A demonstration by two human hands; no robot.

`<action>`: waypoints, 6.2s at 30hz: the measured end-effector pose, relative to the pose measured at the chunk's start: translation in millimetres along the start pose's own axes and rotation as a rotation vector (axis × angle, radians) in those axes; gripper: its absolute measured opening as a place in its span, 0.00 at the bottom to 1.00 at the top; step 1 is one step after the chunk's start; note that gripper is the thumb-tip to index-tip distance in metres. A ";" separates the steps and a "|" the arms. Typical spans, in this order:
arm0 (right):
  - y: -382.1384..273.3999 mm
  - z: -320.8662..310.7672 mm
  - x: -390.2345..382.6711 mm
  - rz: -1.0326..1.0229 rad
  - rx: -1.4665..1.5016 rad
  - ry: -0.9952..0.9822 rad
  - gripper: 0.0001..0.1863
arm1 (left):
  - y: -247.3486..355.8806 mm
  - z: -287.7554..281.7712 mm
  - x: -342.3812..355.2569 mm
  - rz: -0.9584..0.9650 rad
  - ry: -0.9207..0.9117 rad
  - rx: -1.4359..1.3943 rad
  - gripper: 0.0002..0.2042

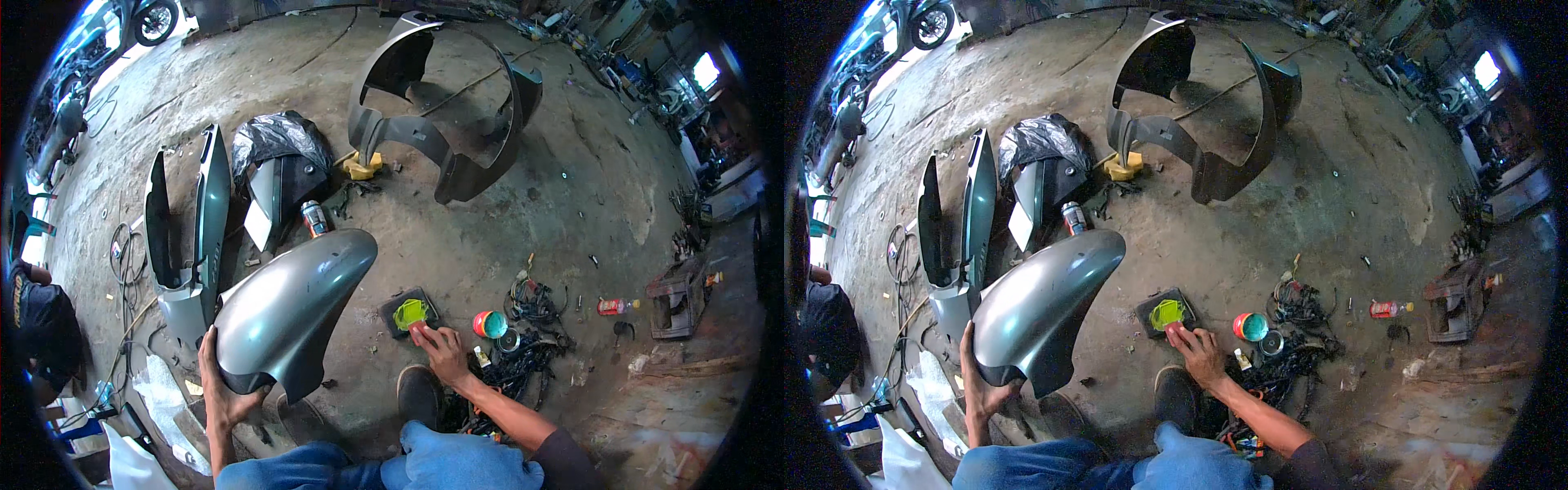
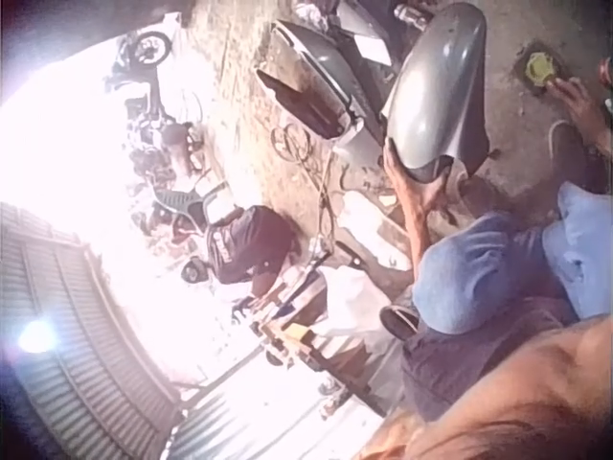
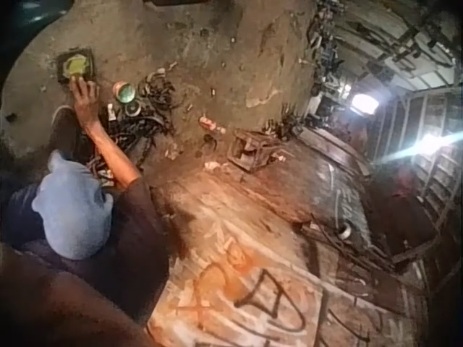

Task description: Apply filler and sand down the fairing of a motorcycle as part of a repair process.

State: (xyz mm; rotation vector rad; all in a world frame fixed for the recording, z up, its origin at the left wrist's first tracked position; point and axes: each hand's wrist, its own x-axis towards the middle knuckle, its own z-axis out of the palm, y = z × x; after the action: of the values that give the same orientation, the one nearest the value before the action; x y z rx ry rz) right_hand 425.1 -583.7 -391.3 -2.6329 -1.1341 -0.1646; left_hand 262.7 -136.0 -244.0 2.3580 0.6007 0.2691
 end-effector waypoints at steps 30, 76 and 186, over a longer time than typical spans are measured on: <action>-16.9 -32.7 31.2 0.149 0.293 0.087 0.19 | 29.6 -20.4 -2.1 -0.029 0.039 -0.002 0.65; -52.7 -254.5 202.2 0.112 0.705 0.469 0.15 | 37.8 -78.9 1.9 0.164 -0.020 -0.118 0.71; -115.7 -286.3 123.8 0.201 0.542 0.266 0.21 | 116.6 -118.5 -55.2 0.471 -0.078 0.150 0.67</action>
State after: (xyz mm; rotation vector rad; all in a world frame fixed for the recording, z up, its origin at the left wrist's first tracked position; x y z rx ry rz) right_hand 426.8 -504.2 -68.2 -2.1447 -0.6985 -0.1381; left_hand 214.3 -172.9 -79.7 2.6198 0.0189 0.3468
